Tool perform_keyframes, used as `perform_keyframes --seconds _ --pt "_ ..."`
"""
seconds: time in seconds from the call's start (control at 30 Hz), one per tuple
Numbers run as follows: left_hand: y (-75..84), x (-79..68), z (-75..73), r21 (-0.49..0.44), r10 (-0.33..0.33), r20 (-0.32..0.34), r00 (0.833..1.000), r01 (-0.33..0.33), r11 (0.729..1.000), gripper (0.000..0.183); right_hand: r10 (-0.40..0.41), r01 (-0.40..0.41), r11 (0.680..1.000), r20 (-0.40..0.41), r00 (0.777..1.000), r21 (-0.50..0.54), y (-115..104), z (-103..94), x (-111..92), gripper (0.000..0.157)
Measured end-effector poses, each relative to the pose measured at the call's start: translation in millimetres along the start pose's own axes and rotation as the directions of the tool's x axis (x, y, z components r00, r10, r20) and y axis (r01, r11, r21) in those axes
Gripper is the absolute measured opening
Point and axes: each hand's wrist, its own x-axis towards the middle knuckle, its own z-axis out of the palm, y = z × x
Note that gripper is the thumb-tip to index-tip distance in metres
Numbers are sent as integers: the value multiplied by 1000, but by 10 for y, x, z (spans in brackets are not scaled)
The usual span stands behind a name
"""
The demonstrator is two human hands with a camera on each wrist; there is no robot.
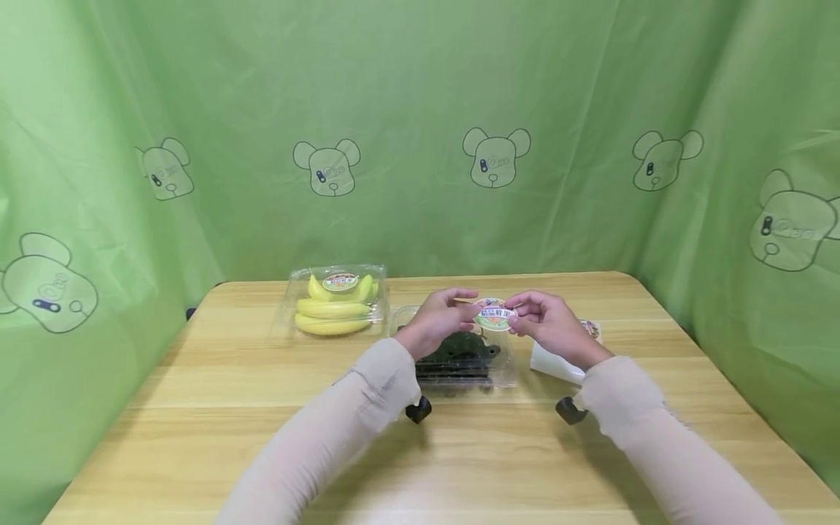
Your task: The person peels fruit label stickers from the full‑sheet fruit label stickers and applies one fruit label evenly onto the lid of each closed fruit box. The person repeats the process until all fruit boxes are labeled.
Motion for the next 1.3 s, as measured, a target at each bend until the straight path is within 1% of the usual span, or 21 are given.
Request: perform_keyframes --seconds 0.17,0.27,0.4,0.5,0.63,0.83,0.97,1.07,1.3 --pt "-26 10 -31 9 4 -9 1000 -4 1000 38 4 -4 1000 3 1000 -10 6 42 16 29" --pt "-40 12 -52 37 7 -11 1000 -7 999 39 7 -7 1000 10 1000 -8 11 61 30 29" --pt "-55 2 -81 101 24 -23 999 -21 995 42 11 -11 1000 23 1000 -4 1 89 39 30" --pt "-63 -15 -100 152 38 -34 999 -33 988 43 17 -17 1000 32 999 -2 -11 111 44 31" --pt "-61 -33 -119 196 45 -42 998 -35 980 43 36 -36 999 35 999 -1 -17 131 58 30" --pt "-56 -40 -155 245 43 -62 997 -26 969 43 52 -51 999 51 997 -18 -34 161 84 31" --pt "-55 -55 -176 280 41 -85 996 -16 960 43 50 -49 999 60 997 -18 -33 202 109 32" --pt "-56 -65 -178 289 40 -90 995 -13 957 42 53 -52 999 60 997 -6 -35 221 115 32" --pt "-75 -62 -214 350 56 -112 992 -14 937 41 53 -53 999 74 996 -2 -39 248 127 32"
